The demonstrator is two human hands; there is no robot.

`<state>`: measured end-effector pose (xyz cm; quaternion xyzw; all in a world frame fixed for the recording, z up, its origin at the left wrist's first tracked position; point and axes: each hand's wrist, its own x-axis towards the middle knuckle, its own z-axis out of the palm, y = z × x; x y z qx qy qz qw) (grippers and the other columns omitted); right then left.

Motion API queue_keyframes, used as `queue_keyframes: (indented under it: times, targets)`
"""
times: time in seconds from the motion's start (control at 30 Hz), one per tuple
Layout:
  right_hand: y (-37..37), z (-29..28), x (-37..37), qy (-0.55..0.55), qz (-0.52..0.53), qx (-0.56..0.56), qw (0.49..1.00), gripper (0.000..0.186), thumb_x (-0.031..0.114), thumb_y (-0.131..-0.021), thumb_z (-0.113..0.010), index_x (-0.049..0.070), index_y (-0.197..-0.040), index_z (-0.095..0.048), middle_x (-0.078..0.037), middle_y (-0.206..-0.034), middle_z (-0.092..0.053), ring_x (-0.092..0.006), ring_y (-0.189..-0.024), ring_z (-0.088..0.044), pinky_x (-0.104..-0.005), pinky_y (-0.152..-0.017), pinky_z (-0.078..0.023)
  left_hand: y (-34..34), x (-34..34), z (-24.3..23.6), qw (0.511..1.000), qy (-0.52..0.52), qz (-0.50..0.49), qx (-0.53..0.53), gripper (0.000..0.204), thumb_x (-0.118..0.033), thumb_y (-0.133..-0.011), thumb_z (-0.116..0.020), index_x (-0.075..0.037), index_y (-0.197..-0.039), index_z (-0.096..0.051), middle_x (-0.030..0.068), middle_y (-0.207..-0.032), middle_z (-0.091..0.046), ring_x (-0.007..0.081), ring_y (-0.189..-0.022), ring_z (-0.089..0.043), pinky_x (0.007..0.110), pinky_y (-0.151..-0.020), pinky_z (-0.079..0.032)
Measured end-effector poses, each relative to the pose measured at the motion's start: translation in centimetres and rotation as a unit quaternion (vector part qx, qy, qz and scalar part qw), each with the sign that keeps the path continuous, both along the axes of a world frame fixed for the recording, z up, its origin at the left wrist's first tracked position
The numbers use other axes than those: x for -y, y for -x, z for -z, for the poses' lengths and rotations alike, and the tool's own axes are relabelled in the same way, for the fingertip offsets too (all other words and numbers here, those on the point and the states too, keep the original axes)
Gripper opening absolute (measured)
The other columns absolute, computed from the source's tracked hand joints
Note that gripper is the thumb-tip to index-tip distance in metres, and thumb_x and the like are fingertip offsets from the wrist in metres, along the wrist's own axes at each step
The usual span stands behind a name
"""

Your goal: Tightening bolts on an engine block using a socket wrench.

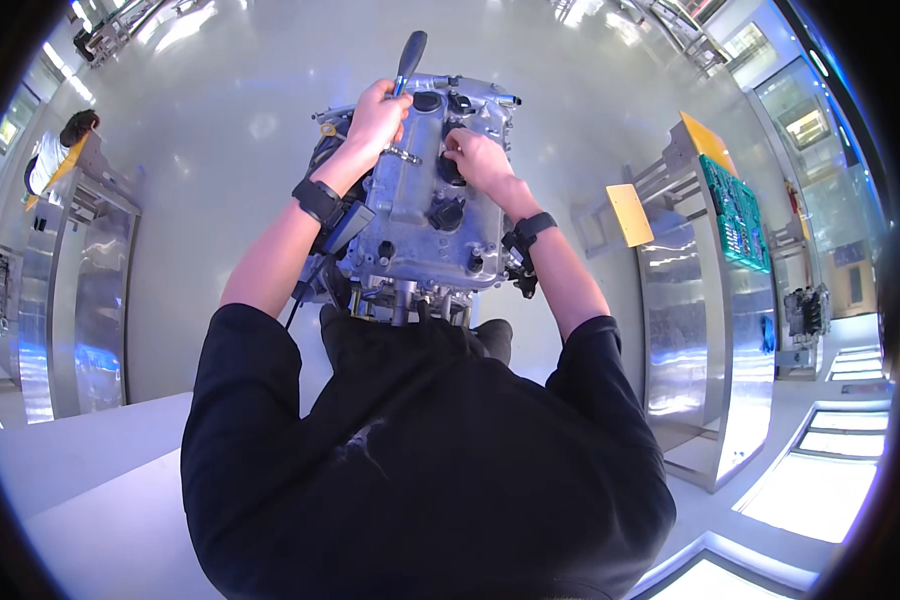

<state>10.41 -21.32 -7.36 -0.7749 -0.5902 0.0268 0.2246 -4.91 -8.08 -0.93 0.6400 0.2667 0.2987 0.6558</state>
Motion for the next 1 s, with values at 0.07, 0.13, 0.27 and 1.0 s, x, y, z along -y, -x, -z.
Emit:
queue_keyframes:
  times: [0.07, 0.13, 0.27, 1.0]
  targets:
    - [-0.3, 0.1, -0.2, -0.027, -0.033, -0.013, 0.999, 0.018, 0.018, -0.085, -0.062, 0.005, -0.098, -0.060, -0.013, -0.095, -0.066, -0.0322, -0.093, -0.063, -0.0413, -0.079, -0.049, 0.2, -0.1, 0.0, 1.000, -0.005, -0.004, 0.000, 0.014, -0.013, -0.089, -0.058, -0.002, -0.094, -0.052, 0.0010, -0.066, -0.049, 0.0095, -0.046, -0.045, 0.025, -0.043, -0.036]
    - [-0.5, -0.1, -0.3, -0.018, -0.036, -0.012, 0.999, 0.013, 0.013, -0.084, -0.060, 0.007, -0.095, -0.061, -0.011, -0.096, -0.065, -0.0326, -0.091, -0.063, -0.0423, -0.077, -0.050, 0.5, -0.2, 0.0, 1.000, 0.013, -0.009, 0.007, 0.012, -0.013, -0.089, -0.057, -0.002, -0.092, -0.052, 0.0005, -0.066, -0.049, 0.0093, -0.045, -0.045, 0.025, -0.043, -0.036]
    - [-0.9, -0.5, 0.0, -0.026, -0.074, -0.026, 0.997, 0.013, 0.011, -0.082, -0.061, 0.007, -0.095, -0.062, -0.011, -0.096, -0.065, -0.0325, -0.092, -0.062, -0.0418, -0.079, -0.049, 1.1, -0.3, 0.1, 1.000, 0.016, -0.009, 0.000, 0.009, -0.011, -0.089, -0.057, -0.003, -0.089, -0.052, -0.0005, -0.064, -0.047, 0.0089, -0.045, -0.044, 0.025, -0.043, -0.035]
    - [-1.3, -0.4, -0.2, 0.009, -0.016, -0.153, 0.988, 0.015, 0.012, -0.084, -0.064, 0.004, -0.097, -0.067, -0.012, -0.096, -0.065, -0.0271, -0.089, -0.063, -0.0357, -0.080, -0.049, -2.5, 0.6, -0.6, 0.997, 0.049, 0.012, 0.057, 0.009, -0.005, -0.088, -0.054, 0.000, -0.091, -0.048, 0.0042, -0.066, -0.050, 0.0126, -0.043, -0.047, 0.029, -0.040, -0.039]
